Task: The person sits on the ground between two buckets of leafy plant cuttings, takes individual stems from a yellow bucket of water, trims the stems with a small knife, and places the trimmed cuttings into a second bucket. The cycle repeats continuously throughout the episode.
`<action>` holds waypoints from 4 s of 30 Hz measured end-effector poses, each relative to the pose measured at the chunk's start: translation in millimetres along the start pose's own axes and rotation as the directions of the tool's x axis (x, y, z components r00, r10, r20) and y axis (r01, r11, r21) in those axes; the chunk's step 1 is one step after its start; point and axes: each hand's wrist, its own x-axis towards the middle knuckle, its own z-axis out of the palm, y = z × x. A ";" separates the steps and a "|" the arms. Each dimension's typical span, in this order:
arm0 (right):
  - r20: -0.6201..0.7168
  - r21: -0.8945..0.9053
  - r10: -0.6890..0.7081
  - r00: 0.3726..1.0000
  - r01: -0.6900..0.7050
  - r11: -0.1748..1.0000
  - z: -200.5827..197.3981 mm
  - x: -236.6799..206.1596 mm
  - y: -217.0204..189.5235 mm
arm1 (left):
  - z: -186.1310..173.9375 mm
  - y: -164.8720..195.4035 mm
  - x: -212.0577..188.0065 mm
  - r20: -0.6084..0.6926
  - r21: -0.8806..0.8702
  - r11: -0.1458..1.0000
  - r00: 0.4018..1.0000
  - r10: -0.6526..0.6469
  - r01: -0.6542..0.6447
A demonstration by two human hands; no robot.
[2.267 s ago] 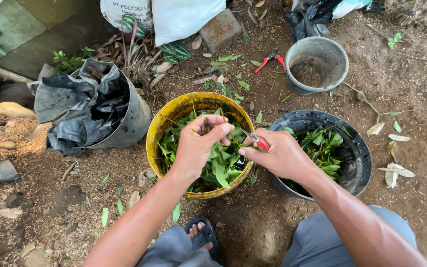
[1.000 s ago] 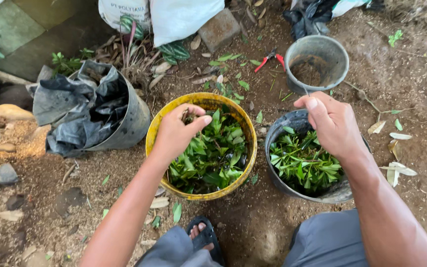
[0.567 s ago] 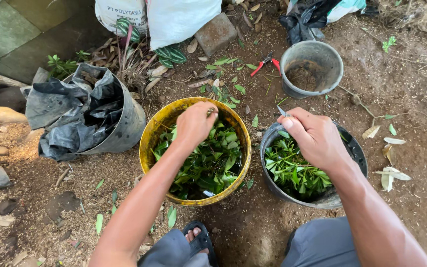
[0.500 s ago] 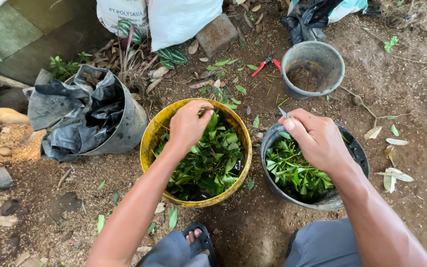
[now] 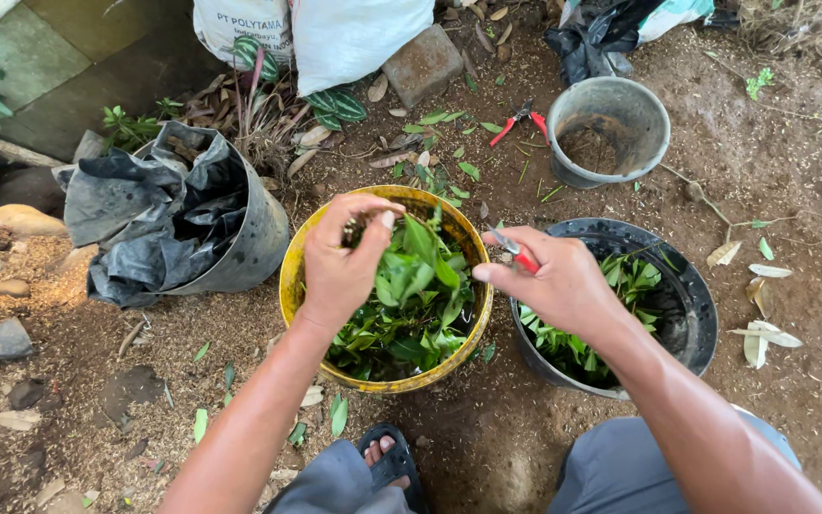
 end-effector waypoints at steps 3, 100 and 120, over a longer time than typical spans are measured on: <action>0.077 0.018 0.028 0.997 -0.029 0.999 10.7 2.1 -6.7 | 12.2 6.2 -8.3 0.055 -0.028 0.996 0.995 -0.081 0.082; 0.141 0.313 0.271 0.952 -0.303 0.900 -24.4 26.2 13.1 | 5.4 -12.0 -0.7 -0.307 -0.250 0.961 0.932 -0.195 0.118; 0.206 0.431 0.368 0.907 -0.422 0.798 -4.9 43.1 41.8 | -2.5 -14.3 -2.3 -0.281 -0.288 0.951 0.939 -0.198 0.115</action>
